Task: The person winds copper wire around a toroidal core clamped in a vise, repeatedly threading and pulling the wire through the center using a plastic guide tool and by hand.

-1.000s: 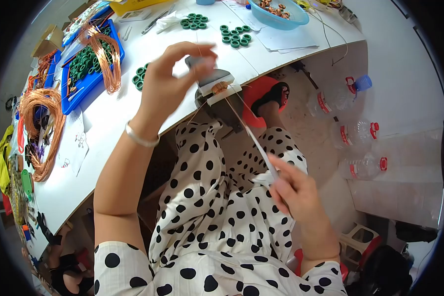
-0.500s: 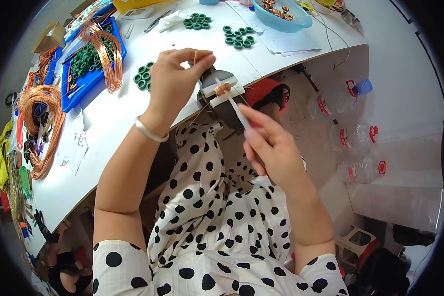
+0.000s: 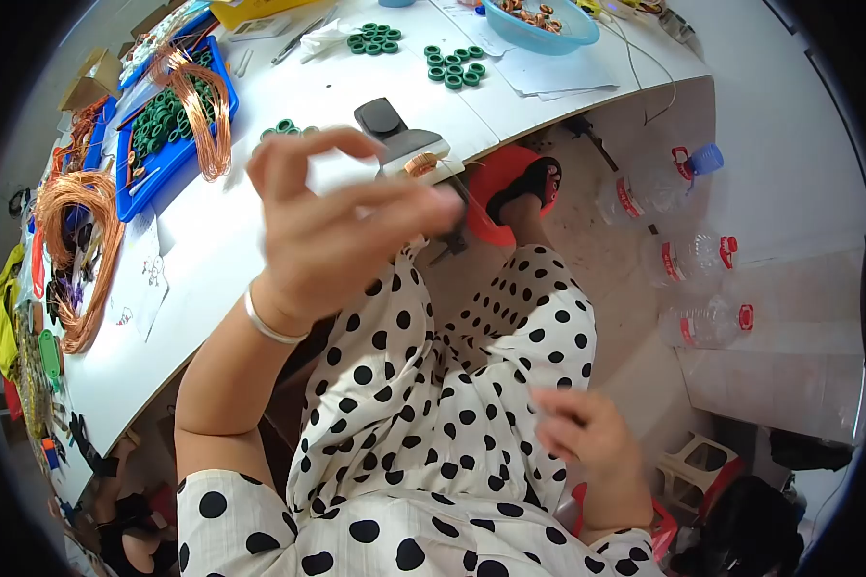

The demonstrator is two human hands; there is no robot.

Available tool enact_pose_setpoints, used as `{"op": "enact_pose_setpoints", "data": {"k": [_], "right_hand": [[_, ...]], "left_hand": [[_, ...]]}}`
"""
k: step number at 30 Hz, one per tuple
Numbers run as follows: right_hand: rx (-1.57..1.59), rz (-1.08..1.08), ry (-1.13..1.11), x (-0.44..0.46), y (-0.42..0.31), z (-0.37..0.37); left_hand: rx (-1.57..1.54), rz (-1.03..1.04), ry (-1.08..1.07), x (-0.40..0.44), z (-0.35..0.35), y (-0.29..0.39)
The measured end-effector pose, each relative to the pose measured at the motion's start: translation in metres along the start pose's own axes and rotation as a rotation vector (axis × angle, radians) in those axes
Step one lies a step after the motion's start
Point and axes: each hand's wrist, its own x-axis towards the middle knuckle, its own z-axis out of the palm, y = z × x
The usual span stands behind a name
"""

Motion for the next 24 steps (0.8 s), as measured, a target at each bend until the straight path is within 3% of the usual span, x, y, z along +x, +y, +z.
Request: {"op": "enact_pose_setpoints", "data": {"k": [1,2,4,5,7,12,15,16,18,19,22,23,24], "right_hand": [[-0.059,0.115,0.133,0.013,0.0,0.002],[-0.118,0.083,0.156,0.032,-0.003,0.004],[-0.158,0.054,0.188,0.076,-0.011,0.008],[-0.141,0.049,0.197,0.097,-0.016,0.011],[-0.099,0.019,0.184,0.135,-0.036,0.022],[-0.044,0.018,0.151,0.136,-0.044,0.024],[-0.072,0.003,0.163,0.089,-0.034,0.021],[-0.064,0.049,0.159,0.068,-0.028,0.017],[-0.026,0.06,0.093,0.023,-0.012,0.006],[0.004,0.028,0.028,0.01,-0.004,0.002],[-0.004,0.042,0.052,0.014,0.0,0.004],[-0.008,0.044,0.062,0.017,0.001,0.005],[-0.009,0.041,0.059,0.029,0.002,0.006]], "left_hand": [[0.019,-0.077,0.069,-0.002,-0.001,-0.003],[0.019,-0.073,0.069,-0.002,0.001,-0.012],[-0.291,-0.62,0.215,-0.003,0.017,-0.038],[-0.289,-0.622,0.216,-0.009,0.026,-0.046],[-0.238,-0.77,0.023,-0.018,0.044,-0.06],[-0.121,-0.748,-0.082,-0.003,0.06,-0.057],[-0.745,-0.992,0.086,-0.004,0.051,-0.052],[-0.747,-0.993,0.083,-0.006,0.044,-0.048],[-0.238,-0.202,-0.022,-0.01,0.023,-0.036],[-0.236,-0.205,-0.022,-0.01,0.017,-0.024],[0.077,0.249,-0.014,-0.004,0.007,0.013],[0.08,0.25,-0.013,-0.003,0.007,0.007],[0.083,0.075,0.061,-0.002,0.009,-0.008]]}}
